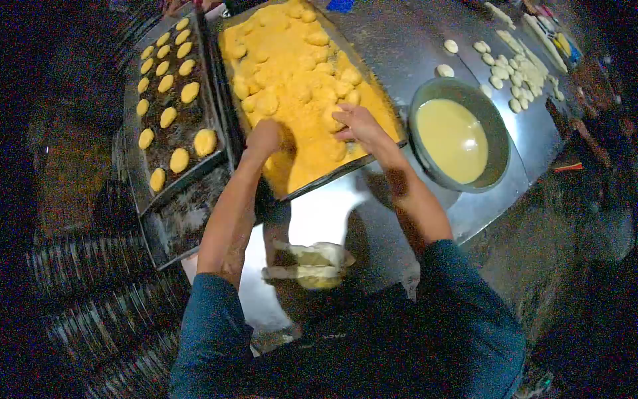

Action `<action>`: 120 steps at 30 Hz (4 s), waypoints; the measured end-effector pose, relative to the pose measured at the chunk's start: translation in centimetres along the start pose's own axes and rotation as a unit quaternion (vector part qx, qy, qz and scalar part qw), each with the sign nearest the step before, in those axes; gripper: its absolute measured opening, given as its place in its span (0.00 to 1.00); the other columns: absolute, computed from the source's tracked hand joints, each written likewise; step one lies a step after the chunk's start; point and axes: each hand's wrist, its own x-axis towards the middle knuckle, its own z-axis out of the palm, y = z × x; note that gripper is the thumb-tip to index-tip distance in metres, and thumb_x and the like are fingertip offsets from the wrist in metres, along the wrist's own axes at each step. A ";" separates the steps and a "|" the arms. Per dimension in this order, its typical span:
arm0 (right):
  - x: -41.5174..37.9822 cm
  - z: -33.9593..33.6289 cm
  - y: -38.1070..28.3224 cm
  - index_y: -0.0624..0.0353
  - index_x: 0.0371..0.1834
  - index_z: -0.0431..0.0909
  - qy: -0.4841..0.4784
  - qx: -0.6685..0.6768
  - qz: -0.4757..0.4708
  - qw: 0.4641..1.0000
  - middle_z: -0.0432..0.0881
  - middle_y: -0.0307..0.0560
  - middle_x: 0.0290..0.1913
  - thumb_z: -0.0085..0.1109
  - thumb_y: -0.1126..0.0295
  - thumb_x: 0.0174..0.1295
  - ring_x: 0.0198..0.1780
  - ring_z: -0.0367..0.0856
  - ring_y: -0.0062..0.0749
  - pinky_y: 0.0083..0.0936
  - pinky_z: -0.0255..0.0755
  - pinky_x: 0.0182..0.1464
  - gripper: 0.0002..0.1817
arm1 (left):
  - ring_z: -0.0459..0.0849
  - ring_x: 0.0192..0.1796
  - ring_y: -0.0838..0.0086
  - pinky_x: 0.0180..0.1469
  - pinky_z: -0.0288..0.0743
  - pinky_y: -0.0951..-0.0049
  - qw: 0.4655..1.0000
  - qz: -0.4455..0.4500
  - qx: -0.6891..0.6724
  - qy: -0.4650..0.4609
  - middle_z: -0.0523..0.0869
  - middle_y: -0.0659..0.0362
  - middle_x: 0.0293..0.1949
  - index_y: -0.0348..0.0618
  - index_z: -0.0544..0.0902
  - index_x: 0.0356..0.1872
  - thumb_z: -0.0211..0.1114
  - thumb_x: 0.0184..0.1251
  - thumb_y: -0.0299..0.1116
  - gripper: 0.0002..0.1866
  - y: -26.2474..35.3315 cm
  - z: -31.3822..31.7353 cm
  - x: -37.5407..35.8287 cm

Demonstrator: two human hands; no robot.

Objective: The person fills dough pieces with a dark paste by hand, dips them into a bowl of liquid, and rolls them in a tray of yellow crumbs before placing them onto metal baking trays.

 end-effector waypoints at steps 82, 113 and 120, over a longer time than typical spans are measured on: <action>-1.2 -5.9 -0.9 0.60 0.53 0.68 -0.071 0.331 -0.083 0.937 0.75 0.47 0.49 0.54 0.72 0.63 0.48 0.78 0.37 0.40 0.76 0.52 0.16 | 0.83 0.39 0.55 0.44 0.73 0.55 0.993 0.046 -0.097 0.040 0.83 0.46 0.36 0.35 0.77 0.40 0.66 0.54 0.42 0.20 13.3 3.7 -2.5; -5.9 17.1 -7.4 0.64 0.65 0.62 -0.329 0.175 -0.017 0.928 0.73 0.52 0.58 0.50 0.65 0.66 0.58 0.74 0.41 0.43 0.72 0.59 0.26 | 0.81 0.51 0.67 0.53 0.78 0.64 0.557 -0.088 -0.825 0.044 0.80 0.52 0.49 0.35 0.74 0.52 0.50 0.72 0.46 0.23 -14.0 -5.2 -23.1; -6.0 20.9 -7.2 0.66 0.66 0.60 -0.284 0.107 -0.009 0.953 0.73 0.52 0.56 0.54 0.74 0.61 0.55 0.76 0.38 0.37 0.76 0.56 0.29 | 0.82 0.47 0.72 0.49 0.77 0.72 0.620 -0.107 -0.777 0.014 0.82 0.56 0.45 0.34 0.76 0.51 0.52 0.71 0.37 0.17 -13.8 -5.6 -21.9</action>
